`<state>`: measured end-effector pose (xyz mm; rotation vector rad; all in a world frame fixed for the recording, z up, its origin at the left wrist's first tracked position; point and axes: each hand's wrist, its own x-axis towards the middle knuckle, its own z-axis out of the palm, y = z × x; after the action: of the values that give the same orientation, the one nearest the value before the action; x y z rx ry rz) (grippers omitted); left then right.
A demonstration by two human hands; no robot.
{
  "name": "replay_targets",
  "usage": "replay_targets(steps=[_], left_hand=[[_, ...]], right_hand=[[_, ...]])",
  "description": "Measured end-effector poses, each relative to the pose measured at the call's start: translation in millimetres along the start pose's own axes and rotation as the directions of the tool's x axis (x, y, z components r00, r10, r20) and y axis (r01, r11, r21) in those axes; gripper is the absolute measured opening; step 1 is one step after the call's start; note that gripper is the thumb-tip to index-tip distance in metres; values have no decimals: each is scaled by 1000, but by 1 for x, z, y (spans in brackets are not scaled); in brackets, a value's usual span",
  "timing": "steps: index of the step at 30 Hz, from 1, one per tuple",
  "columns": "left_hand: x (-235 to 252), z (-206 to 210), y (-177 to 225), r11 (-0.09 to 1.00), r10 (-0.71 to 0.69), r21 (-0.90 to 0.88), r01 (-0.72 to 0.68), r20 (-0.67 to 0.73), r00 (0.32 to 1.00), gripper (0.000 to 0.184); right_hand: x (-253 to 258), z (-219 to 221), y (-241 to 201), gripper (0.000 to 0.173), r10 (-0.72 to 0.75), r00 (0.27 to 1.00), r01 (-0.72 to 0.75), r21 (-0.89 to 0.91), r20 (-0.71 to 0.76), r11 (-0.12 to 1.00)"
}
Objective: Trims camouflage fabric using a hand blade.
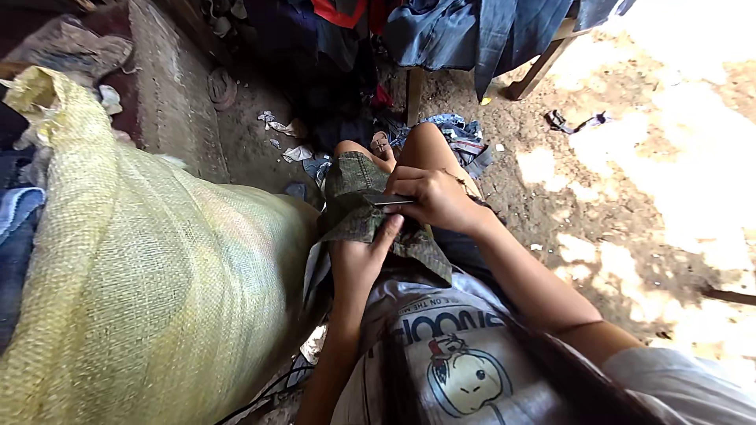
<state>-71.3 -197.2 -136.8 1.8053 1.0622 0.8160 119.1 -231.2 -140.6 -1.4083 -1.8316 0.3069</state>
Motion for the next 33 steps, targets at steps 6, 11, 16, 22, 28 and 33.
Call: replay_targets(steps=[6,11,16,22,28,33], left_hand=[[2,-2,4,998,-31,-61,27,-61,998,23],[1,0,3,992,-42,-123,31,-87,995,17],[-1,1,2,997,-8,-81,-1,-113,994,13],[-4,9,5,965,-83,-251,77,-13,996,28],[5,8,27,770,-440,-311,557,374,816,27],[5,24,20,742,-466,-448,498,188,864,28]], right_hand=[[1,6,-1,14,41,998,-38,67,-48,997],[-3,13,-6,15,79,993,-73,63,-90,995],[-4,12,-8,13,69,993,-66,32,-99,997],[5,13,-13,8,61,994,-59,22,-92,998],[34,14,-21,11,-156,987,156,7,-24,988],[33,0,-15,35,-33,996,49,182,-88,982]])
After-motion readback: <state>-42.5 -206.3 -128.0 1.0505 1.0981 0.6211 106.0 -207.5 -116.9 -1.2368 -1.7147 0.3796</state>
